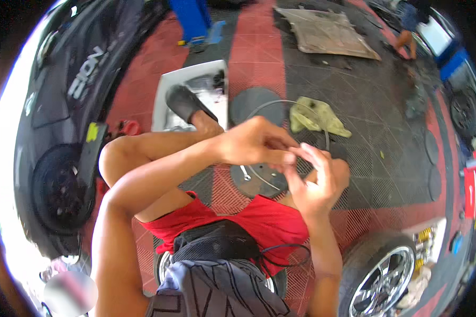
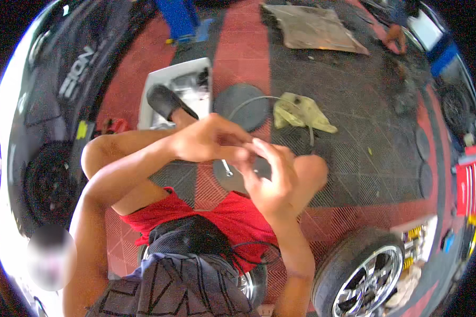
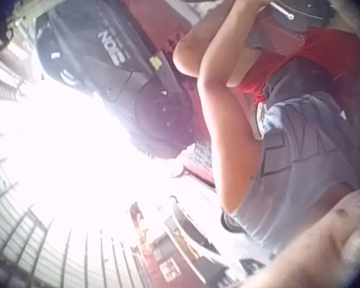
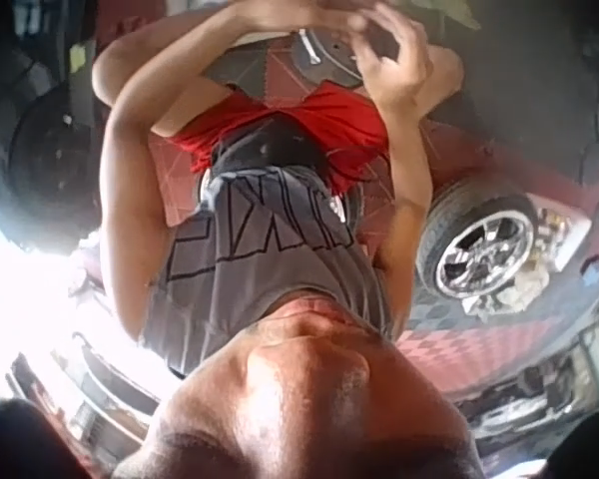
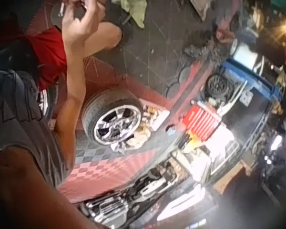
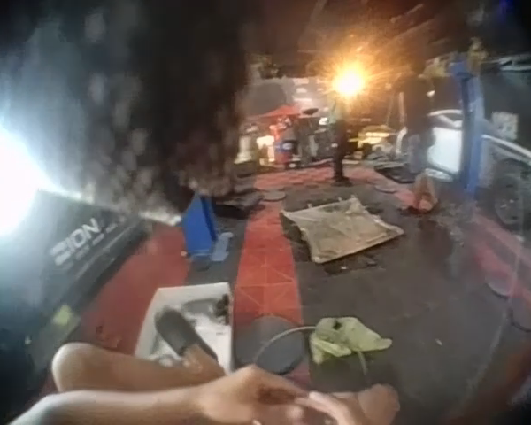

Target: Repairing or assembling a metal brake line or cable assembly using small tools.

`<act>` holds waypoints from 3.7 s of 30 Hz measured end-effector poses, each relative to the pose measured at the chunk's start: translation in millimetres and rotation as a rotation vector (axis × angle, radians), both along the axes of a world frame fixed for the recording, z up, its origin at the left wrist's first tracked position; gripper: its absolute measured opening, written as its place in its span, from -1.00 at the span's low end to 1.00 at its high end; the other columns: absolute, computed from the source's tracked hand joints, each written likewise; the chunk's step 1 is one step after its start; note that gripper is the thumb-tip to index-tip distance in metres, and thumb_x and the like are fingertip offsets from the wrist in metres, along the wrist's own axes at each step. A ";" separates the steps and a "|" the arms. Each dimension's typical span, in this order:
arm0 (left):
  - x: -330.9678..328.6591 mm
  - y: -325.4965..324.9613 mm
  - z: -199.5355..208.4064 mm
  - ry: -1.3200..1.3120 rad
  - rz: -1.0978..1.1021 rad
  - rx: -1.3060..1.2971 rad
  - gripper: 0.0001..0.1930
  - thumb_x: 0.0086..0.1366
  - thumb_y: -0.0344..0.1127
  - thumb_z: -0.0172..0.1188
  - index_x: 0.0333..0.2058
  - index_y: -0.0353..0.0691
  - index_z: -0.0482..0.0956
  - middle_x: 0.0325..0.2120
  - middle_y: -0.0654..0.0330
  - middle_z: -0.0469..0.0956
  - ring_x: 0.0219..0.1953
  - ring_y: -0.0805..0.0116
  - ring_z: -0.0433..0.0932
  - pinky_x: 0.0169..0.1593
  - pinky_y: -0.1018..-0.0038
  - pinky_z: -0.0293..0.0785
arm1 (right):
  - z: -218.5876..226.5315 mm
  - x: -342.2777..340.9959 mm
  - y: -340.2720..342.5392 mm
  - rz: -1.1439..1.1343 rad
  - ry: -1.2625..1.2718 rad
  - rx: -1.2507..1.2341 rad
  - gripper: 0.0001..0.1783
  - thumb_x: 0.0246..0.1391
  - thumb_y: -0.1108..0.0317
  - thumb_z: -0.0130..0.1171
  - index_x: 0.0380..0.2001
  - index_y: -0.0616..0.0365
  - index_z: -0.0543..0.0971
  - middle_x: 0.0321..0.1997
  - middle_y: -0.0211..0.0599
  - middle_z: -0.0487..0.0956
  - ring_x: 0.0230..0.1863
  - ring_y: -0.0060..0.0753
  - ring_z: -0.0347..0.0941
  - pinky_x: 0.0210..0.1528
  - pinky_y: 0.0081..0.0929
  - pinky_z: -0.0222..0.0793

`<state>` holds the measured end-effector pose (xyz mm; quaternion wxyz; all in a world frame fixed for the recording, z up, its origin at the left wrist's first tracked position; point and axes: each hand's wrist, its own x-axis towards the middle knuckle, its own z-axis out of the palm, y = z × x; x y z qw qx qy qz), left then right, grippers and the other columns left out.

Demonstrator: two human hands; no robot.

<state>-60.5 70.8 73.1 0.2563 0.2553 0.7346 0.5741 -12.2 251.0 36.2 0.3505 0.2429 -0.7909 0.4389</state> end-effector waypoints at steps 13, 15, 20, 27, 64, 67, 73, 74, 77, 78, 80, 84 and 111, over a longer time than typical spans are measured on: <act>50.0 -159.8 -68.5 -0.042 0.812 -0.193 -0.66 0.40 -0.15 -0.08 -0.33 -0.31 0.52 -0.55 0.26 0.44 -0.48 0.52 0.44 -0.36 0.54 0.40 | 29.4 -30.5 96.6 0.027 -0.703 0.383 -0.48 -0.19 0.45 0.33 -0.06 0.21 0.47 -0.30 -0.20 0.56 -0.35 -0.34 0.45 -0.22 -0.41 0.35; 91.7 -215.1 -74.4 0.206 1.203 -0.272 -0.67 0.41 -0.15 -0.09 -0.32 -0.31 0.50 -0.60 0.31 0.39 -0.54 0.55 0.37 -0.43 0.54 0.34 | 24.5 -41.0 91.6 0.003 -0.725 0.368 -0.51 -0.17 0.49 0.29 -0.07 0.24 0.48 -0.32 -0.21 0.57 -0.38 -0.40 0.45 -0.23 -0.44 0.37; 265.4 -346.2 -155.5 0.285 1.913 -0.366 -0.69 0.39 -0.21 -0.08 -0.35 -0.38 0.46 -0.61 0.19 0.38 -0.49 0.44 0.36 -0.37 0.41 0.31 | -4.8 -76.2 8.6 0.140 -0.842 0.393 -0.60 -0.13 0.53 0.25 -0.13 0.32 0.48 -0.38 -0.22 0.57 -0.41 -0.47 0.47 -0.28 -0.50 0.40; 503.7 -313.5 -329.7 -0.524 1.927 -1.089 -0.64 0.36 -0.10 -0.11 -0.32 -0.33 0.48 -0.41 -0.16 0.51 -0.29 -0.18 0.45 -0.20 0.07 0.32 | 22.0 -128.1 -177.0 0.321 -0.715 0.498 -0.70 -0.09 0.52 0.23 -0.20 0.30 0.51 -0.43 -0.27 0.57 -0.42 -0.49 0.47 -0.30 -0.53 0.40; 538.2 -345.5 -345.8 -0.579 2.289 -0.797 -0.86 0.23 -0.36 0.18 -0.28 -0.28 0.56 -0.52 0.14 0.52 -0.57 0.25 0.44 -0.46 0.41 0.34 | -457.6 276.6 -1117.6 1.316 -0.078 0.962 -0.74 0.05 0.43 0.07 -0.17 0.15 0.59 -0.20 -0.02 0.58 -0.15 0.06 0.50 -0.12 -0.18 0.42; 538.6 -333.4 -350.3 -0.731 2.273 -0.714 -0.85 0.19 -0.34 0.21 -0.31 -0.28 0.57 -0.47 0.05 0.55 -0.48 0.08 0.48 -0.39 0.28 0.37 | -468.9 288.8 -1126.0 1.292 0.194 1.115 -0.72 0.05 0.43 0.06 -0.14 0.13 0.57 -0.15 -0.01 0.55 -0.11 0.07 0.47 -0.10 -0.13 0.40; 540.7 -341.6 -341.1 -0.863 2.149 -0.655 -0.84 0.19 -0.33 0.23 -0.29 -0.28 0.58 -0.47 0.06 0.55 -0.47 0.10 0.48 -0.39 0.28 0.37 | -475.6 299.3 -1150.4 1.277 0.282 1.270 -0.74 0.04 0.44 -0.02 -0.20 0.14 0.57 -0.12 0.05 0.51 -0.08 0.11 0.45 -0.04 -0.11 0.38; 540.7 -341.1 -341.4 -0.845 2.170 -0.668 -0.84 0.19 -0.34 0.23 -0.29 -0.29 0.58 -0.48 0.06 0.55 -0.48 0.10 0.47 -0.39 0.28 0.36 | -479.1 300.0 -1152.5 1.271 0.286 1.314 -0.75 0.04 0.45 -0.02 -0.22 0.15 0.57 -0.11 0.07 0.50 -0.08 0.11 0.44 -0.04 -0.12 0.38; 533.8 -350.3 -350.2 -0.597 2.296 -0.710 -0.84 0.19 -0.36 0.22 -0.28 -0.29 0.57 -0.49 0.07 0.53 -0.48 0.10 0.46 -0.38 0.28 0.36 | -499.5 265.3 -1171.4 1.176 0.190 1.292 -0.74 0.08 0.43 -0.09 -0.22 0.23 0.54 -0.06 0.15 0.47 -0.01 0.11 0.41 0.03 -0.12 0.35; 535.1 -347.3 -351.1 -0.595 2.291 -0.714 -0.84 0.19 -0.36 0.22 -0.28 -0.29 0.57 -0.49 0.07 0.53 -0.48 0.10 0.46 -0.38 0.28 0.36 | -501.2 274.7 -1165.1 1.162 0.037 1.230 -0.70 0.12 0.41 -0.16 -0.18 0.29 0.51 -0.03 0.20 0.45 0.06 0.11 0.38 0.10 -0.12 0.32; 539.1 -338.0 -349.3 -0.604 2.285 -0.778 -0.84 0.19 -0.37 0.21 -0.28 -0.29 0.57 -0.49 0.07 0.52 -0.50 0.09 0.44 -0.36 0.28 0.35 | -496.8 292.8 -1125.8 1.233 0.089 1.010 -0.76 0.12 0.45 -0.11 -0.22 0.28 0.50 -0.09 0.17 0.46 -0.02 0.16 0.39 0.01 -0.10 0.34; 537.6 -345.5 -336.5 -0.666 2.229 -0.775 -0.85 0.21 -0.34 0.19 -0.28 -0.27 0.57 -0.46 0.06 0.53 -0.48 0.10 0.45 -0.36 0.28 0.34 | -444.9 311.6 -1032.2 1.383 -0.079 0.211 -0.92 0.10 0.49 0.03 -0.33 0.27 0.46 -0.35 -0.05 0.46 -0.30 0.03 0.39 -0.23 -0.22 0.31; 516.3 -289.2 -339.0 -0.443 2.658 -0.850 -0.75 0.23 -0.14 0.14 -0.40 -0.22 0.58 -0.52 0.04 0.54 -0.41 0.04 0.52 -0.30 0.23 0.42 | -112.8 12.2 -472.3 0.764 -1.524 -0.080 -0.74 0.03 0.49 0.22 -0.17 0.29 0.51 -0.31 -0.27 0.55 -0.41 -0.41 0.50 -0.37 -0.53 0.45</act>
